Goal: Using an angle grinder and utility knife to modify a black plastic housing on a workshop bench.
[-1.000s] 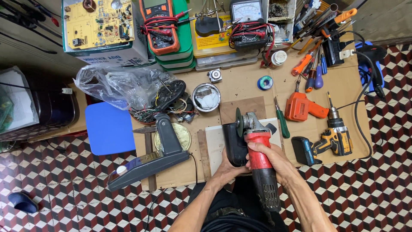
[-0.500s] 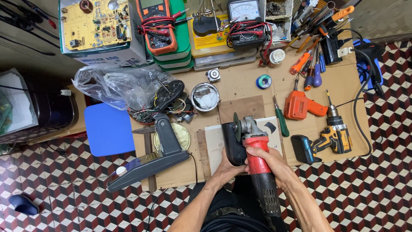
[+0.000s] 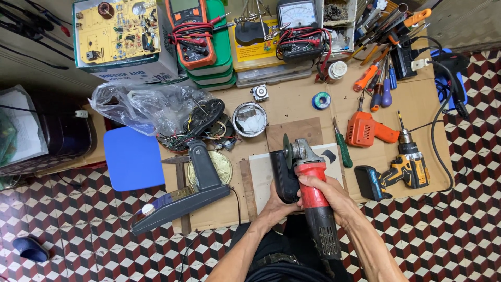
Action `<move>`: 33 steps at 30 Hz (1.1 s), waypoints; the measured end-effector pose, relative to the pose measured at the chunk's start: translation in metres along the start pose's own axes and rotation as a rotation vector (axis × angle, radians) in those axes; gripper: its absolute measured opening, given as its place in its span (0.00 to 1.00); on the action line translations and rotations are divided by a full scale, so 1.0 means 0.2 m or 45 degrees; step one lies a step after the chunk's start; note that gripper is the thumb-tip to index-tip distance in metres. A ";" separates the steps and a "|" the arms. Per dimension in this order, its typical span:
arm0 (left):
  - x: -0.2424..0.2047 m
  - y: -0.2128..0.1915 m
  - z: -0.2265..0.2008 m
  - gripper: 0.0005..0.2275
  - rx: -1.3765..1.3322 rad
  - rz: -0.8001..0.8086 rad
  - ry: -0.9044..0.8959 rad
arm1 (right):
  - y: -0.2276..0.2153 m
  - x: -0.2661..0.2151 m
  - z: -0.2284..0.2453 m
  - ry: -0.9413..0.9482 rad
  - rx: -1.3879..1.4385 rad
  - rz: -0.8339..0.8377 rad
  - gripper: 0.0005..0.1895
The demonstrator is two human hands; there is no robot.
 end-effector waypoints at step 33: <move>-0.03 -0.01 -0.01 0.56 0.090 0.041 -0.193 | -0.40 -0.23 0.07 -0.158 0.388 -0.252 0.28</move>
Point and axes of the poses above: each hand's wrist, its own x-axis towards the middle knuckle, its own y-axis out of the palm, z = x × y, the point moved 10 cm from there along x, towards the middle knuckle, and after that the axes turned 6 degrees about -y, right-handed, at the moved point
